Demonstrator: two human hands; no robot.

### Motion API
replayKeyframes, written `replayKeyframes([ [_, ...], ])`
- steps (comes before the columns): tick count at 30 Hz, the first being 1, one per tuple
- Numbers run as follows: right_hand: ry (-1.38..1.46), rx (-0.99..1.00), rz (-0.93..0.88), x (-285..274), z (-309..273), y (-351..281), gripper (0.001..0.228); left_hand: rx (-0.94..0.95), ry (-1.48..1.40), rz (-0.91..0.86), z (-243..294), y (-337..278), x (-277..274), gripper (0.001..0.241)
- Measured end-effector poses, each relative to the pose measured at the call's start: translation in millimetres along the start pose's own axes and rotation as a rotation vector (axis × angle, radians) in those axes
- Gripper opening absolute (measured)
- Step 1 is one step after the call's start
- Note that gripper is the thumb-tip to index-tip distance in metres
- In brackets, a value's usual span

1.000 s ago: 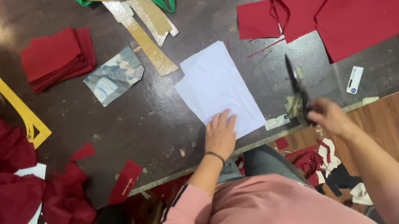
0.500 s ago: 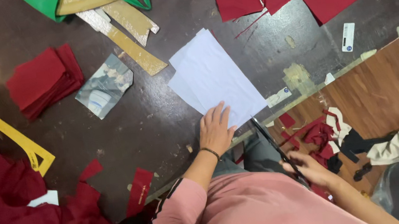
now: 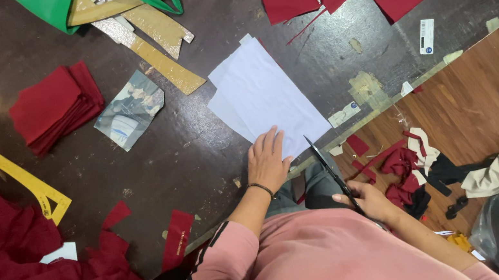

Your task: The person cuts a large piece of red fabric into smaller rectangular pieces using scissors. They then fold the cut pieces and place them on the table. Later, the person picks up a white sheet of paper, folds it, and cuts it into strips.

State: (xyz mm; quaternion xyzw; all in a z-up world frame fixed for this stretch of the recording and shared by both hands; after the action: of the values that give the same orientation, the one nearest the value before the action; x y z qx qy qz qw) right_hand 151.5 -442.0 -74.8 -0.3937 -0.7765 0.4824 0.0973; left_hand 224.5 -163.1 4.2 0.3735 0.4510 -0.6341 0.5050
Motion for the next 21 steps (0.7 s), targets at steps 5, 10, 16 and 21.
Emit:
replayKeyframes([
  [5, -0.048, 0.029, -0.01, -1.1, -1.5, 11.7, 0.05, -0.003, -0.005, -0.007, -1.6, -2.1, 4.1, 0.074],
  [10, -0.097, 0.023, -0.02, 0.1, -20.9, 23.8, 0.053, -0.015, -0.004, -0.016, -1.4, -2.8, 2.9, 0.074],
  [16, -0.14, 0.021, 0.001, -5.7, -37.0, 22.3, 0.052, -0.037, 0.001, -0.04, -3.9, -5.0, 7.7, 0.074],
  [21, 0.0, 0.027, -0.047, -1.5, -96.2, 18.4, 0.051, -0.038, -0.006, -0.03, -4.3, -3.4, 7.7, 0.075],
])
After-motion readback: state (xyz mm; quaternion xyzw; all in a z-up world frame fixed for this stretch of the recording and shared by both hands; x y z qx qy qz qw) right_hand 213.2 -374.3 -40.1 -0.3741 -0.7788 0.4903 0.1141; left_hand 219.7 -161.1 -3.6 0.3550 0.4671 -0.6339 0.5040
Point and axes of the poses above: each hand's wrist, its own y-axis towards the middle knuckle, its own x-axis out of the palm, z = x × y, the point moved 10 cm from there along y, towards the middle knuckle, and after that the axes turned 5 degrees about y, right-handed, at the moved point
